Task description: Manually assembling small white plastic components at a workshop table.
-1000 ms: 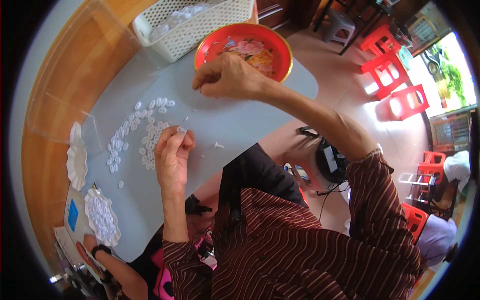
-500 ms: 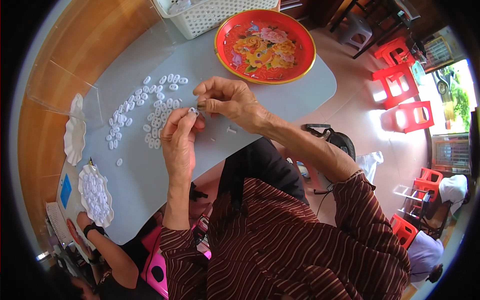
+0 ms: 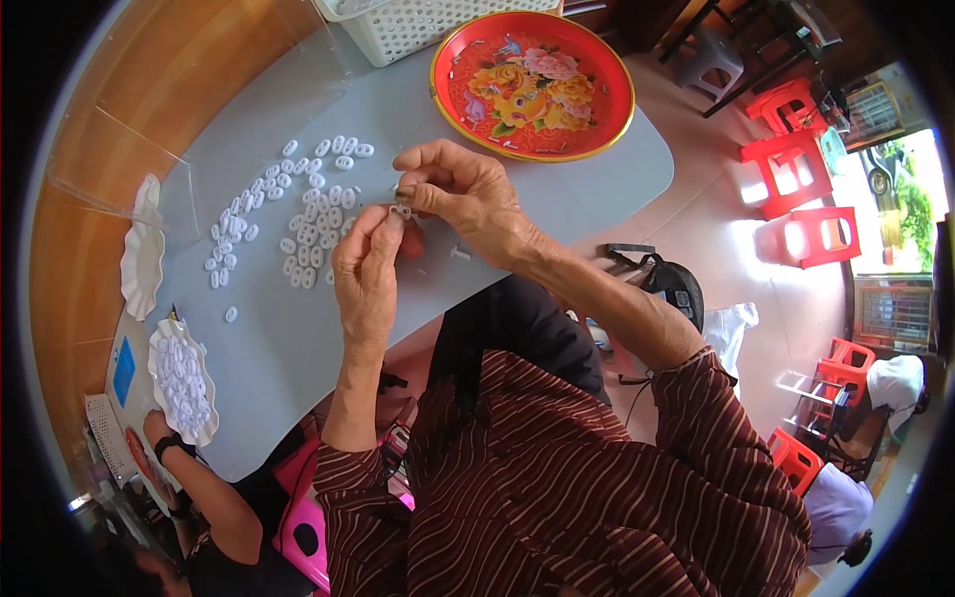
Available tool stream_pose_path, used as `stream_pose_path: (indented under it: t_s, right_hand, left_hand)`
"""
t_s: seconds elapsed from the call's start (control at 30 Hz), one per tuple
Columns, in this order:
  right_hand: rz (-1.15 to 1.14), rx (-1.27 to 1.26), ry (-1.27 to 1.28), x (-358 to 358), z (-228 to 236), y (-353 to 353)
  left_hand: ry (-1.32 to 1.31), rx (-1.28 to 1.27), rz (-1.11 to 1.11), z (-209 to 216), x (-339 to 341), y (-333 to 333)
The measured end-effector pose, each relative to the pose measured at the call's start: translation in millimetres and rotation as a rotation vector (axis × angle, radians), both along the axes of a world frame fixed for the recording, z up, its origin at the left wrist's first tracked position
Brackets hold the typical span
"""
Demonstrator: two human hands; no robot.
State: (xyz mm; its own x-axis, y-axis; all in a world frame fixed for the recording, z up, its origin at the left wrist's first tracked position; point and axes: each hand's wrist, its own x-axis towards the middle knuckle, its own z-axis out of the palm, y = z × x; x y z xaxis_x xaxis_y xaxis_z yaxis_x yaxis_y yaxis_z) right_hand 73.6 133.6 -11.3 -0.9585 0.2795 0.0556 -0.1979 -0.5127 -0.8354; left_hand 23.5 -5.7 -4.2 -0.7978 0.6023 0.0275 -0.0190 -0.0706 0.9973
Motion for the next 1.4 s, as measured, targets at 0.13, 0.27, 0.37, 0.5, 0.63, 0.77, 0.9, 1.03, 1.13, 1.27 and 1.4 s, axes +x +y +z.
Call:
stream_pose_path:
  t_s: [0.13, 0.27, 0.37, 0.5, 0.63, 0.77, 0.9, 1.03, 1.13, 1.27, 1.4]
  right_hand:
    - [-0.012, 0.048, 0.012, 0.7, -1.5, 0.8]
    - [-0.004, 0.123, 0.034, 0.1, -6.3, 0.2]
    - [-0.013, 0.191, 0.046, 0.3, -8.3, -0.2]
    - [0.028, 0.314, -0.012, 3.3, -1.5, 3.1]
    - [0.089, 0.369, -0.076, 0.1, -4.1, 10.5]
    - [0.082, 0.514, -0.005, -1.6, -2.0, 12.7]
    - [0.062, 0.642, -0.071, 0.5, 3.8, 15.5]
    - [0.076, 0.631, -0.128, 0.6, 9.5, 13.2]
    - [0.101, 0.647, -0.137, 1.6, 10.1, 16.1]
    - [0.143, 0.556, -0.086, 3.0, 7.9, 18.4]
    - [0.171, 0.555, -0.051, 2.8, 6.3, 18.5]
  left_hand:
    - [0.160, -0.087, 0.034, -3.4, -0.3, 0.9]
    - [0.260, -0.168, 0.073, -1.6, 1.6, -1.4]
    - [0.313, -0.185, 0.089, -1.4, 4.1, -2.9]
    - [0.348, -0.170, 0.099, -3.2, 4.2, -4.5]
    - [0.353, -0.177, 0.081, 1.0, 7.1, -3.8]
    - [0.321, -0.146, 0.053, 0.2, 7.2, -5.6]
    - [0.336, -0.134, 0.062, -0.3, 9.0, -2.9]
    - [0.478, -0.204, 0.093, -0.4, 9.9, -4.8]
    - [0.407, -0.159, 0.102, 0.5, 10.6, -2.0]
    - [0.344, -0.120, 0.103, 1.6, 10.0, -2.0]
    - [0.314, -0.129, 0.079, 2.0, 9.9, -4.7]
